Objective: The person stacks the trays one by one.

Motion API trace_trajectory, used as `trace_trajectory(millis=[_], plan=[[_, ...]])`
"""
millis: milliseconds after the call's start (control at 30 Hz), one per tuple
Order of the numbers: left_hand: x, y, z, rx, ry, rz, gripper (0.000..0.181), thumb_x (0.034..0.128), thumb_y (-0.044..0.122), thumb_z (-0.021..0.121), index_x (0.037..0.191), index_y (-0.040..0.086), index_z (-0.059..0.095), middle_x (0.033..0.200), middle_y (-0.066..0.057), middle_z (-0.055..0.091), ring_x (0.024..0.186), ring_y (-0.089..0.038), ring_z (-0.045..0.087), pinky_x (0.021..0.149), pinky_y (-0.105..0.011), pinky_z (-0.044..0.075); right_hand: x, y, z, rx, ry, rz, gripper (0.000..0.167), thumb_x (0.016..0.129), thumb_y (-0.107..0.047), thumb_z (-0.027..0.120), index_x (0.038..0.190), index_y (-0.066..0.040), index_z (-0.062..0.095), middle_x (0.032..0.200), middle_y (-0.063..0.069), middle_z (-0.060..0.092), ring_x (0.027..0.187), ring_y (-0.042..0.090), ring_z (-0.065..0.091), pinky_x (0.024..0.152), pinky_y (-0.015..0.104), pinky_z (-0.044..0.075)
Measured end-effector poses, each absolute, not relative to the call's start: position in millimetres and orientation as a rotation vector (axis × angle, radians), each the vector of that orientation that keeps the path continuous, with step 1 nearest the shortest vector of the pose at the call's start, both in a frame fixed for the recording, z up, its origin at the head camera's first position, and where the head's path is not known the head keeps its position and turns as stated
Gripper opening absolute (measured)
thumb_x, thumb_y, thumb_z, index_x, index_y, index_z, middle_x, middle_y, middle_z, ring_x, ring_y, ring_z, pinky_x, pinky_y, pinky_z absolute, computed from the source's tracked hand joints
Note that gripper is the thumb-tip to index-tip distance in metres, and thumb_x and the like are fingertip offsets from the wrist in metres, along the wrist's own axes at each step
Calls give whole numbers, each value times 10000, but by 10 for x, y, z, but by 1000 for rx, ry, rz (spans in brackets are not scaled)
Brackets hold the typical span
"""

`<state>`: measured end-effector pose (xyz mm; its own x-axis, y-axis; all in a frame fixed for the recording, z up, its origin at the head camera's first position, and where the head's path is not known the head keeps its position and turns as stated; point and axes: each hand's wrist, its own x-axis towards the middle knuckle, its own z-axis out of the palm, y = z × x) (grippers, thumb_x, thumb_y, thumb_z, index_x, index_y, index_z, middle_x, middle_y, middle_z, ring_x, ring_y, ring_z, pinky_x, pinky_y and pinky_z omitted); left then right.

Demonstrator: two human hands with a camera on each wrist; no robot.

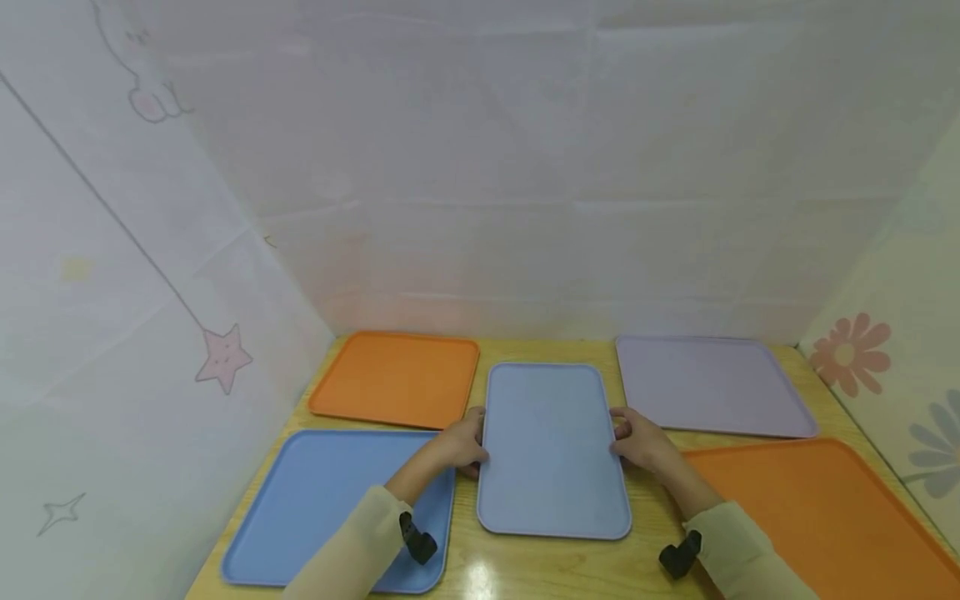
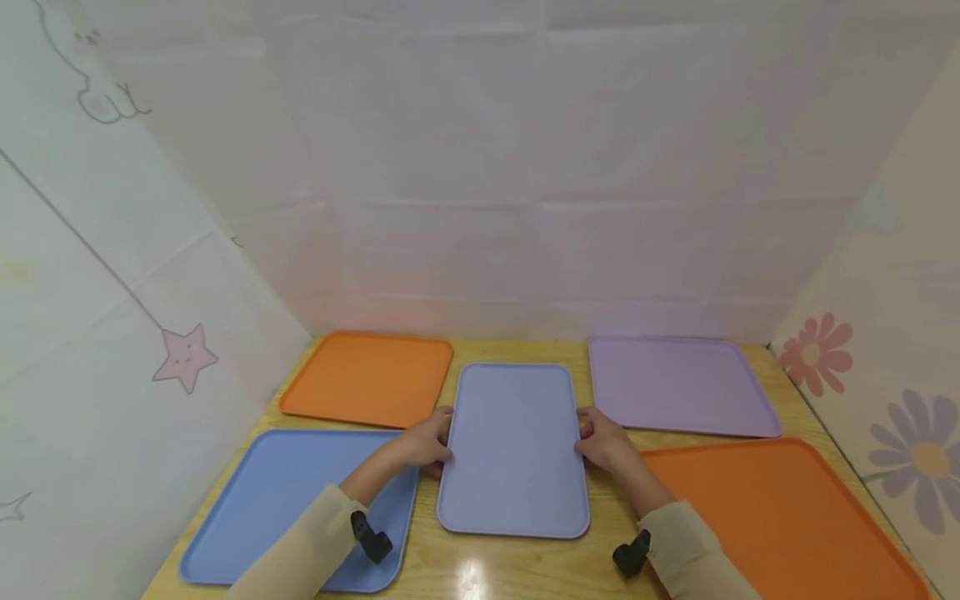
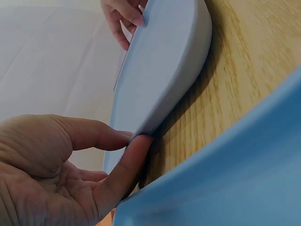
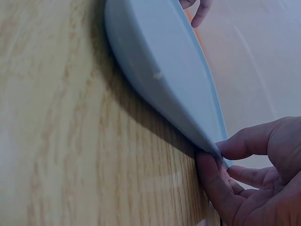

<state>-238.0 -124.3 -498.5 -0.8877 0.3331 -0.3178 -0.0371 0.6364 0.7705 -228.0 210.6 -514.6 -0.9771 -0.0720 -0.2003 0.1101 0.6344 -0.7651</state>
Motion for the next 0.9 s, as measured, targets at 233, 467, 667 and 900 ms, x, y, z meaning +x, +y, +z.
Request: trace_trajectory(millis=[233, 467, 667, 900], plan=[[-2335, -1460, -4814, 206, 2441, 1242, 756, 875, 26, 712, 1521, -34, 325, 1008, -149, 581, 733, -257, 658, 643, -408, 606, -2273, 2093, -5164, 48, 2598, -1314, 658, 812, 66, 679, 1426, 92, 443, 972, 145, 576, 858, 249, 579, 678, 326, 553], [-2260, -1974, -4580, 154, 2637, 1070, 589, 917, 195, 736, 1425, 14, 501, 1251, -183, 603, 999, -265, 640, 788, -424, 570, -2279, 2090, -5187, 89, 2550, -1359, 665, 825, 75, 665, 1446, 74, 426, 987, 149, 568, 856, 248, 581, 669, 326, 562], [-2154, -2537, -4442, 85, 2740, 936, 567, 910, 250, 735, 1373, -9, 534, 1300, -224, 597, 1153, -364, 595, 893, -503, 536, -2282, 2094, -5187, 73, 2546, -1373, 669, 824, 88, 667, 1444, 85, 417, 994, 166, 575, 866, 250, 593, 672, 340, 573], [-2026, -3026, -4347, 55, 2762, 839, 627, 924, 265, 706, 1377, -110, 489, 1313, -315, 555, 1197, -474, 542, 918, -552, 517, -2281, 2099, -5179, 89, 2535, -1383, 667, 827, 93, 671, 1444, 78, 421, 989, 160, 566, 863, 251, 588, 667, 335, 574]])
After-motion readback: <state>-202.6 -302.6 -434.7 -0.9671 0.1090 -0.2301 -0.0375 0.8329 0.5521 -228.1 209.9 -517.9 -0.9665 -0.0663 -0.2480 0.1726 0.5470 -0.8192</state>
